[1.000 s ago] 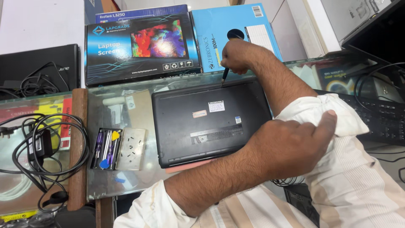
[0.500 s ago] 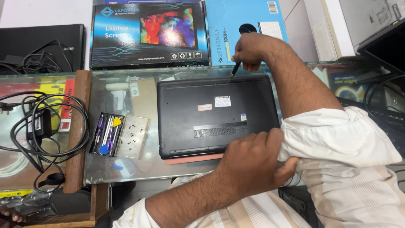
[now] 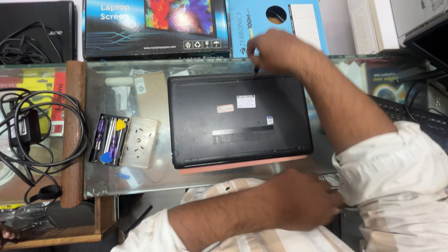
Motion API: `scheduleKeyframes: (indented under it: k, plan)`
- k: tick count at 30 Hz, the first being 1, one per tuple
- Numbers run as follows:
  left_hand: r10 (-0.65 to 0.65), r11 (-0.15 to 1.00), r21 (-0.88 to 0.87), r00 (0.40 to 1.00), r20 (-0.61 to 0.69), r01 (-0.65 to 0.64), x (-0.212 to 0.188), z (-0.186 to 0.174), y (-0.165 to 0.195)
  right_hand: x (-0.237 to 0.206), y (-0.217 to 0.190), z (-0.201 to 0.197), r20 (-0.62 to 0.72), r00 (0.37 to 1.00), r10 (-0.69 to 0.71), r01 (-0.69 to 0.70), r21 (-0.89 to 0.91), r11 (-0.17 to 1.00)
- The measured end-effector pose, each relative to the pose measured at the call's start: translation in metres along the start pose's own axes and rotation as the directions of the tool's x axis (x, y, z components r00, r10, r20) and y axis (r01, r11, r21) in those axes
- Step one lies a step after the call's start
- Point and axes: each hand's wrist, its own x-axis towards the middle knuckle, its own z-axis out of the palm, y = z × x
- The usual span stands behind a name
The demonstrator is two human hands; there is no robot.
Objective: The person uses a screwdriver to remove screws from the back cover of a laptop placed upside down on a glass counter, collecting the screws in a small tray, then uses a pry tool to begin separating the back panel from the laptop body.
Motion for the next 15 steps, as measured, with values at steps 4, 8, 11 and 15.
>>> scheduleKeyframes:
  k: [4, 8, 11, 15]
  plan:
    - [-0.351, 0.936, -0.031, 0.921, -0.169, 0.351, -0.045, -0.038, -0.058, -0.024, 0.003, 0.020, -0.086, 0.986, -0.143, 0.143, -0.010, 0.990]
    - [-0.617, 0.701, -0.051, 0.569, -0.544, 0.711, -0.112, -0.064, -0.121, -0.025, 0.013, 0.019, 0.094, 0.963, 0.251, -0.249, -0.033, 0.968]
    - [-0.578, 0.533, 0.097, 0.445, -0.684, 0.841, -0.142, -0.068, -0.147, -0.024, 0.020, 0.015, 0.071, 0.991, 0.117, -0.119, 0.022, 0.993]
    - [-0.595, 0.534, 0.035, 0.405, -0.694, 0.845, -0.146, -0.060, -0.160, -0.017, 0.020, 0.015, -0.028, 1.000, 0.003, -0.003, -0.017, 1.000]
